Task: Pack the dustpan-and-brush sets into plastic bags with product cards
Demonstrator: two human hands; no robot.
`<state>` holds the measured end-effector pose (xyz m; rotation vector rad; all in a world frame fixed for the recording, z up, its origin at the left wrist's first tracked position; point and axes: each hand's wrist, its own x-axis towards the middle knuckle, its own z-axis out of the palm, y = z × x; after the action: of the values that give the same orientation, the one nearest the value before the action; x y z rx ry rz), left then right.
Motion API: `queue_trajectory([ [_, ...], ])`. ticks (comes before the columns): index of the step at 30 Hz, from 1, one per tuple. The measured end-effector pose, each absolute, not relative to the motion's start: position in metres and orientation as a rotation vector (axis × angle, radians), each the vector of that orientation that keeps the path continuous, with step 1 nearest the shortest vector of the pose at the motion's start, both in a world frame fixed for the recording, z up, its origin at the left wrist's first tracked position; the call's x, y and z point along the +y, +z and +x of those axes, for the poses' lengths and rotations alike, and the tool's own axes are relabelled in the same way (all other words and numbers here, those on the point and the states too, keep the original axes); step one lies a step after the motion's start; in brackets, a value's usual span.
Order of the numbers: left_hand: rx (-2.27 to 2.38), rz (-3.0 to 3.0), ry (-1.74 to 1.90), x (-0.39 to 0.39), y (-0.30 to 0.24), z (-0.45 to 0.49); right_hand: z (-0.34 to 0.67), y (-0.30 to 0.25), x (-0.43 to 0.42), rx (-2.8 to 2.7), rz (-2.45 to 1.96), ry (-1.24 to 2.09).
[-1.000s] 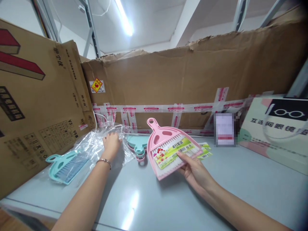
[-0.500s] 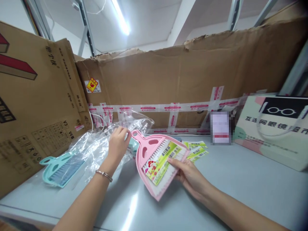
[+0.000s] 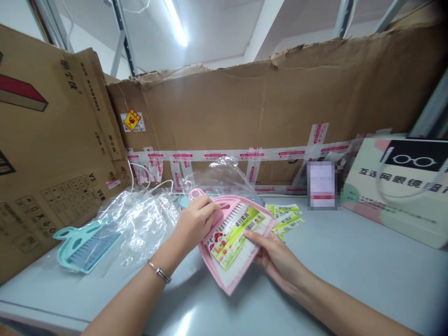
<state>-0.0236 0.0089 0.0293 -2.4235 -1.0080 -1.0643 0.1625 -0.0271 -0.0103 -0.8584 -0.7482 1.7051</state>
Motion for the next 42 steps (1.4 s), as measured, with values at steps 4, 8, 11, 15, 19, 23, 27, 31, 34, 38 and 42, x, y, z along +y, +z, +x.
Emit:
queue_trajectory([
  [4,-1.033,-2.478,-1.034,0.008,0.035,-0.029,0.166,-0.010,-0.021,-0.614,-0.805,1.637],
  [8,-0.927,-2.446,-0.975,-0.001,0.031,-0.015,0.165,-0.009,-0.021,-0.634,-0.782,1.634],
  [11,-0.836,-2.420,-0.885,-0.007,0.026,0.000,0.162,-0.009,-0.024,-0.677,-0.801,1.659],
  [15,-0.843,-2.398,-0.909,-0.009,0.026,0.001,0.163,-0.010,-0.023,-0.642,-0.807,1.632],
  [19,-0.952,-2.373,-1.078,-0.008,0.029,-0.006,0.165,-0.008,-0.021,-0.604,-0.809,1.598],
  [23,-1.031,-2.368,-1.128,-0.009,0.026,-0.003,0.162,-0.007,-0.025,-0.661,-0.805,1.643],
  [27,-1.091,-2.350,-1.167,-0.009,0.023,0.001,0.160,-0.007,-0.030,-0.687,-0.808,1.700],
  [31,-1.016,-2.358,-1.136,-0.011,0.022,0.002,0.160,-0.008,-0.028,-0.658,-0.805,1.734],
  [34,-0.882,-2.416,-0.961,-0.013,0.020,0.004,0.160,-0.009,-0.026,-0.596,-0.787,1.731],
  [38,-0.781,-2.542,-0.725,-0.016,0.022,0.004,0.162,-0.007,-0.022,-0.516,-0.780,1.677],
  [42,-0.963,-2.384,-1.279,-0.011,0.028,-0.004,0.168,-0.005,-0.016,-0.445,-0.763,1.611],
])
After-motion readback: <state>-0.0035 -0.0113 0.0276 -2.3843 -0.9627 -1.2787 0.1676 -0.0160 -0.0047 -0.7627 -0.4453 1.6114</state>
